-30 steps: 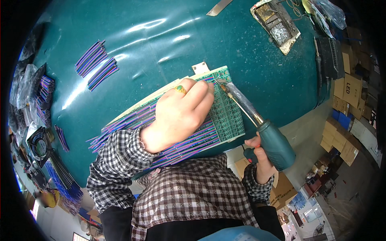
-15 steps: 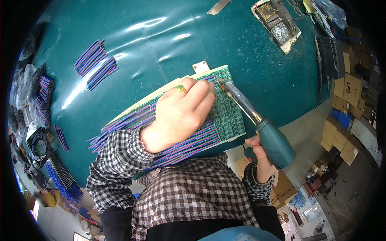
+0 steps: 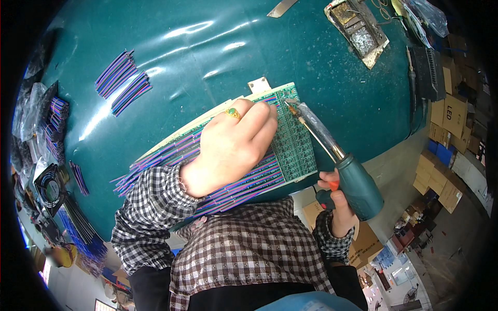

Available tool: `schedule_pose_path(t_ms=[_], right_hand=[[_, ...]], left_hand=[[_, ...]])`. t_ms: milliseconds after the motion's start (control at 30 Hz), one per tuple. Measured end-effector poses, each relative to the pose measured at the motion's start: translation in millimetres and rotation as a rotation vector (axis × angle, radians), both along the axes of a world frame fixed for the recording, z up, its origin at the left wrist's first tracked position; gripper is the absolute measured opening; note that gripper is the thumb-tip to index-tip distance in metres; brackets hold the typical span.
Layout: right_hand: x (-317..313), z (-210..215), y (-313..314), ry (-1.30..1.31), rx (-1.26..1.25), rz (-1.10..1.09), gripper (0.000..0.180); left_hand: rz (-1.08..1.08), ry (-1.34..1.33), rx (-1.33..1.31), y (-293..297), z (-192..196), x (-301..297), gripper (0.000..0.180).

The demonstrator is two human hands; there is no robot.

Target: The person attaches components and wires onto a circuit board using a soldering iron.

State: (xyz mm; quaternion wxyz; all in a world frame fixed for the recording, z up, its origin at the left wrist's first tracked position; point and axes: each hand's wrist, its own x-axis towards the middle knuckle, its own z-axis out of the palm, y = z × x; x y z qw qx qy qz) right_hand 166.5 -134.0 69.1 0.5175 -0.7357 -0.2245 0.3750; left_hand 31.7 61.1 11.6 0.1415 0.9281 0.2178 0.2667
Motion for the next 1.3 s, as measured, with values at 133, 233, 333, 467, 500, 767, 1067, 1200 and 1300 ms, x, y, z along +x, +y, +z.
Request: schedule_pose_path(t_ms=[133, 233, 333, 467, 500, 767, 1067, 1200, 1300], right_hand=[[2.4, -1.8, -10.4, -0.035, -0.052, 0.001, 0.051], [2.4, -1.5, -8.9, -0.043, -0.059, 0.024, 0.051], [0.8, -0.5, -5.1, -0.002, -0.02, -0.003, 0.051], [1.0, -1.5, -4.4, 0.047, 0.007, -0.002, 0.05], [0.9, -2.3, -4.7, 0.047, 0.011, -0.004, 0.049], [-0.5, -1.3, -4.0, 0.018, -0.003, -0.007, 0.049], [-1.0, -1.1, -3.1, 0.016, 0.018, 0.002, 0.048], [-1.2, -0.1, -2.8, 0.011, -0.019, -0.014, 0.049], [-0.5, -2.2, -5.2, 0.011, -0.012, 0.0, 0.049]], left_hand=[[-0.001, -0.011, -0.029, -0.2, 0.1, 0.5, 0.029], [0.001, -0.005, -0.031, -0.1, 1.2, 0.3, 0.028], [0.003, -0.007, -0.031, 0.0, 1.1, 0.9, 0.027], [0.017, 0.018, 0.023, -0.2, -1.4, 0.7, 0.023], [0.018, 0.02, 0.025, -0.3, -1.4, 0.7, 0.023], [0.014, 0.024, 0.02, -0.3, -1.6, 1.0, 0.022], [0.017, 0.031, 0.02, -0.6, -1.0, 0.8, 0.023], [0.02, 0.031, 0.029, -0.5, -1.2, 0.9, 0.023], [0.018, 0.026, 0.031, -0.5, -2.4, 1.3, 0.023]])
